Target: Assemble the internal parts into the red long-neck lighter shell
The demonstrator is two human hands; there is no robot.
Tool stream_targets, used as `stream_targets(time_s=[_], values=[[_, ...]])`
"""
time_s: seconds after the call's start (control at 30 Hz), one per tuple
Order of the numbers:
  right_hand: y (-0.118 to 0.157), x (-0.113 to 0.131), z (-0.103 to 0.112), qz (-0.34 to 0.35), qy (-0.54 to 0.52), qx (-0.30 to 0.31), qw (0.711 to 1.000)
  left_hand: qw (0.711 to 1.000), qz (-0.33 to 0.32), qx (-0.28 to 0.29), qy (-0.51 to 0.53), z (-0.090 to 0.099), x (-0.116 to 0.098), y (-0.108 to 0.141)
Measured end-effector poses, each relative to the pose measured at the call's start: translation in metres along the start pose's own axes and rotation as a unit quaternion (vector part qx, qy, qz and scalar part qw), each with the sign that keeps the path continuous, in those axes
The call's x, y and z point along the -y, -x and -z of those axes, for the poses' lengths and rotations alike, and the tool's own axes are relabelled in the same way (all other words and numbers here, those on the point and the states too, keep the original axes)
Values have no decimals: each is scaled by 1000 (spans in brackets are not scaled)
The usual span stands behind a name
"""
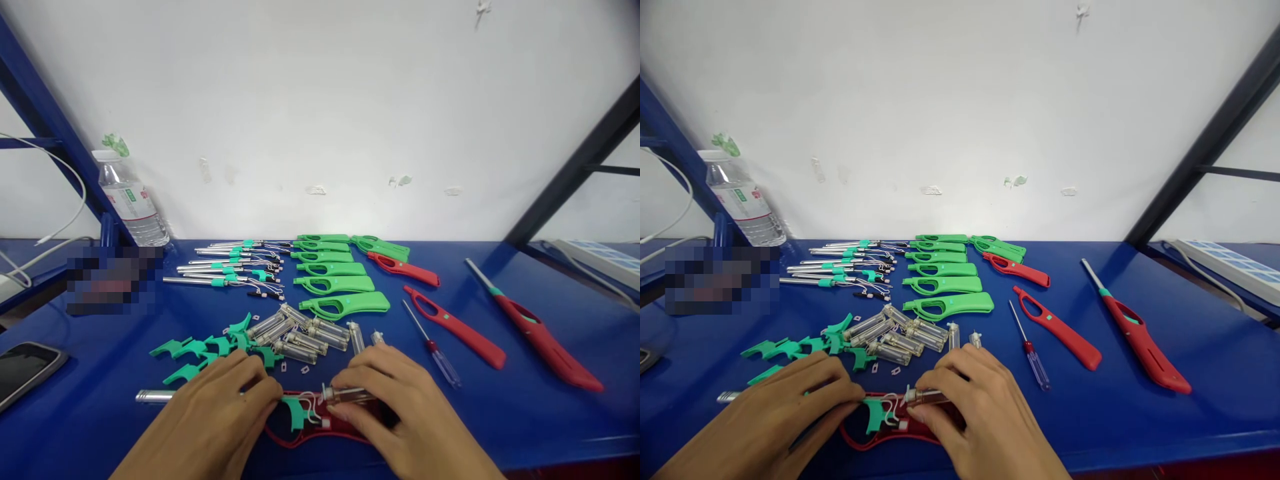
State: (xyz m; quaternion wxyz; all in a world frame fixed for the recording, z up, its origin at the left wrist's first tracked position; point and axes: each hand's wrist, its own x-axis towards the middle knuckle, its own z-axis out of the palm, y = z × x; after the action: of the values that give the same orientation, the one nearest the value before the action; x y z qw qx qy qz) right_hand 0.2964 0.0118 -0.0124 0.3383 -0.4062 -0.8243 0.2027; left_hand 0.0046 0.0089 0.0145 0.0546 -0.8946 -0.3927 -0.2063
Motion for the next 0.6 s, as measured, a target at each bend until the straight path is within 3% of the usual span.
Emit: stream_targets(time_s=[0.27, 0.6], values=[[-1, 0, 0, 25, 4, -20, 999, 1000, -17, -10, -2, -3, -8, 0], [-2, 2, 3, 27, 13, -20, 999, 999, -21, 33, -10, -13, -11, 7]])
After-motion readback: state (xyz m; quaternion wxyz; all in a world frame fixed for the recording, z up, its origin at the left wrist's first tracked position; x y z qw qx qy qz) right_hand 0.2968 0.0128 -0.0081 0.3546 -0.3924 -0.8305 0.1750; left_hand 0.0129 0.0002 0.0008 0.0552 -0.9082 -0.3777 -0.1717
